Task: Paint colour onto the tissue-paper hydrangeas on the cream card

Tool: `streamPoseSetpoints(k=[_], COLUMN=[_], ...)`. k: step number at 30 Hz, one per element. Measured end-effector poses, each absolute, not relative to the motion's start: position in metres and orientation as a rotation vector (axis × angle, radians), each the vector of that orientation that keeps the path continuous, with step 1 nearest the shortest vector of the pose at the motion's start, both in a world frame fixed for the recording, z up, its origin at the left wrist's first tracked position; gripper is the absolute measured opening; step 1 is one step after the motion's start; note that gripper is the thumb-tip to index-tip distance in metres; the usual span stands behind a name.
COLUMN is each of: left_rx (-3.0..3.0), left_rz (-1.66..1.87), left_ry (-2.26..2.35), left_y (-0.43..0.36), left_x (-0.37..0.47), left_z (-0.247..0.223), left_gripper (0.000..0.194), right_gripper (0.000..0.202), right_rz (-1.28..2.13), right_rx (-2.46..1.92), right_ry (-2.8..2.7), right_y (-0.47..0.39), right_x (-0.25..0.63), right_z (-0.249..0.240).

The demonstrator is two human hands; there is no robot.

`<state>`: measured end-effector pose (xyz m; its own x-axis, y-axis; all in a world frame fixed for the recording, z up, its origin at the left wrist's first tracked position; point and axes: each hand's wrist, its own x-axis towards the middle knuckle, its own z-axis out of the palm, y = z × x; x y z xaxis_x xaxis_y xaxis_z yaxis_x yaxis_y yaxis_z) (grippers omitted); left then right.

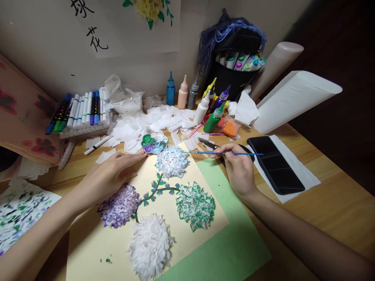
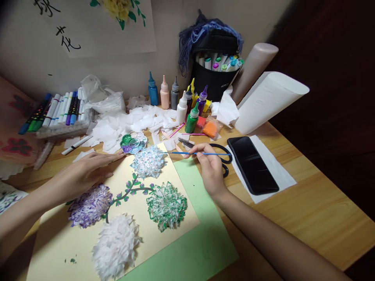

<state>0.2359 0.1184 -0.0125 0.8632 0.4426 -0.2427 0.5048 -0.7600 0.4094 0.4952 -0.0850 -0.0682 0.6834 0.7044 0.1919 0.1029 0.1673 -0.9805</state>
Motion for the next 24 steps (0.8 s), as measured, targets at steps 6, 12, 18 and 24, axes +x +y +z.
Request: streamPoseSetpoints(k=[6,12,18,24], left_rx=[2.570,2.580,2.608,2.621], left_rz=[-0.133,-0.063,-0.052,0.013], left_ry=[0.704,0.647,0.620,0.544], left_y=[0.119,0.121,0.119,0.117], left_x=[0.234,0.232,0.232,0.229], left_z=[-0.015,-0.020,-0.019,-0.022], left_gripper=[0.050,0.052,0.051,0.050], right_gripper=[0.011,0.012,0.017,0.028], right_rz=[0.484,0.466,0.331,0.467], right_rx=[-1.384,-1.407,-1.413,-1.498], right_ry=[-0.747,-0.738,-0.824,-1.278], right_y=[-0.084,-0.086,-0.081,-0.025], right_x=[0.496,0.496,0.497,0.484], right_z=[-0.069,-0.071,-0.060,-0.014])
